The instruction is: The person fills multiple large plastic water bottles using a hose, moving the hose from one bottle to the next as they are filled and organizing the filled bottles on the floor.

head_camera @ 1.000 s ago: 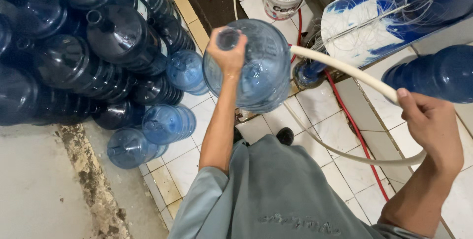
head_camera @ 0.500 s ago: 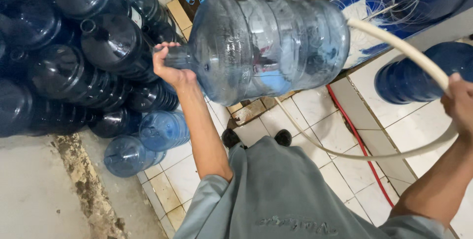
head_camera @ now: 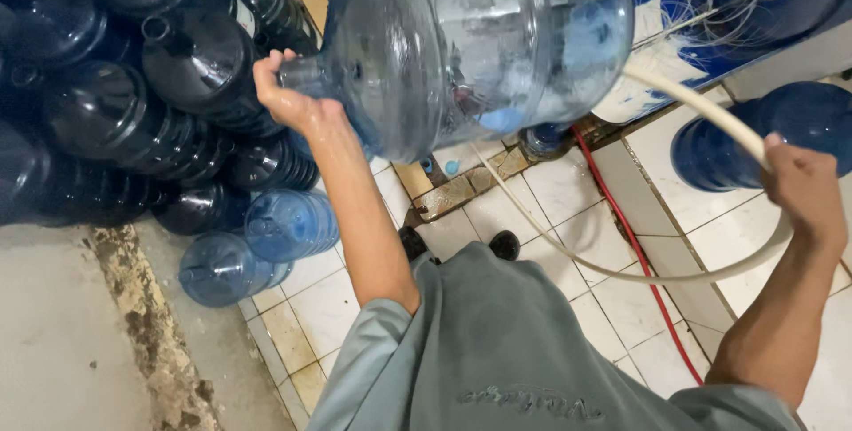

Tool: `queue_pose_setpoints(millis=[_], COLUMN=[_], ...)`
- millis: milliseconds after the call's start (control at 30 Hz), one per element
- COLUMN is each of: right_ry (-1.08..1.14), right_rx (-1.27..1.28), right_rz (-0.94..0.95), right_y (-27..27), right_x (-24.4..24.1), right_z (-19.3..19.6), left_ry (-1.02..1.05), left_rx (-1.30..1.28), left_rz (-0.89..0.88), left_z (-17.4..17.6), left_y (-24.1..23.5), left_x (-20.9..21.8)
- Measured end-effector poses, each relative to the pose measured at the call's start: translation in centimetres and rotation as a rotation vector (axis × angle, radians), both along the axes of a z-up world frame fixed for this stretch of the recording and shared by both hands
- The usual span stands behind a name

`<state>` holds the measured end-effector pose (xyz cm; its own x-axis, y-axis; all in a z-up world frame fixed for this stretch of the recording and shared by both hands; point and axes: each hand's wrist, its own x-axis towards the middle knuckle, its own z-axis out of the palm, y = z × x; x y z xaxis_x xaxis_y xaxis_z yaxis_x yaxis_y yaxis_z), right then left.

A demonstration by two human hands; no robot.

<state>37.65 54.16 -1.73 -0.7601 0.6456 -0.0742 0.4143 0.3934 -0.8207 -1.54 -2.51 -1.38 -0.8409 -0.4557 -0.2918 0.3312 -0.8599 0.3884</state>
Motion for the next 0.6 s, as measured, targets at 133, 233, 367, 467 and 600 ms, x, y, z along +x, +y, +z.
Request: queue_pose_setpoints(millis=[133, 233, 367, 467, 600], right_ry=[-0.109, -0.153, -0.052, -0.021, 0.058], right_rx=[-0.069, -0.040, -0.063, 0.018, 0.004], right_rz=[0.003, 0.001, 0.056, 0.067, 0.156], right_y=[-2.7, -4.5, -5.5, -6.2, -7.1], right_x=[0.9, 1.8, 1.8, 2.2, 2.6], right_z=[0.4, 1.1, 2.5, 4.5, 5.8], left_ry=[-0.128, -0.073, -0.077, 0.010, 0.224], left_rx=[-0.043, -0.171, -0.303, -0.465, -0.759], left_rz=[0.105, 0.183, 0.208, 0.231, 0.183], left_z=[2.5, 3.6, 3.8, 3.4, 2.5], left_y=[1.2, 2.2, 4.3, 6.4, 11.9], left_x=[0.1, -0.2, 0.1, 0.2, 1.5])
